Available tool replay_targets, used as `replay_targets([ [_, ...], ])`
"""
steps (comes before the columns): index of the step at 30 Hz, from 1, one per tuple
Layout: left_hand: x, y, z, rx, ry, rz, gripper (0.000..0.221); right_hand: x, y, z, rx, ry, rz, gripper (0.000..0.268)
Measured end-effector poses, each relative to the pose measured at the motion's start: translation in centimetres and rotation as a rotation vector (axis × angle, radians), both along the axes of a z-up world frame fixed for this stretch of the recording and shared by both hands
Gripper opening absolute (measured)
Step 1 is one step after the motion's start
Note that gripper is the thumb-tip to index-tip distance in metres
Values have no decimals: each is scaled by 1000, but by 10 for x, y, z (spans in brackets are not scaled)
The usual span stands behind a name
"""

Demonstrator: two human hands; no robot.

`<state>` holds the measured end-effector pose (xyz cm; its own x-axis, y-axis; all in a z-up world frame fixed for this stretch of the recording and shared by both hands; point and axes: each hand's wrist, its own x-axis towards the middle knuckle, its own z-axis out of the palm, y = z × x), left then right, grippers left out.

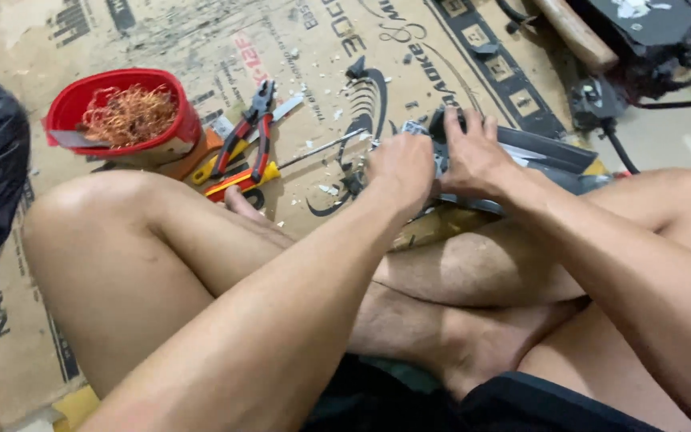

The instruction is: Scraping and cleaning a metal electronic component housing using various hand tools while sitting on the floor.

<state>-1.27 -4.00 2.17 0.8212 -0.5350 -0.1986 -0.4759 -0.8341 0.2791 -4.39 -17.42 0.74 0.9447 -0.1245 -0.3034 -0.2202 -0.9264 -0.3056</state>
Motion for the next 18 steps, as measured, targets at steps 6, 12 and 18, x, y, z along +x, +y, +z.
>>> replay_targets([
  [6,-20,24,25,77,69,-19,31,-5,6,9,37,16,-4,125],
  [12,-18,5,5,91,86,21,27,-4,5,4,31,33,-13,123],
  [18,-13,12,24,74,104,59,29,-8,9,20,65,21,-36,124],
])
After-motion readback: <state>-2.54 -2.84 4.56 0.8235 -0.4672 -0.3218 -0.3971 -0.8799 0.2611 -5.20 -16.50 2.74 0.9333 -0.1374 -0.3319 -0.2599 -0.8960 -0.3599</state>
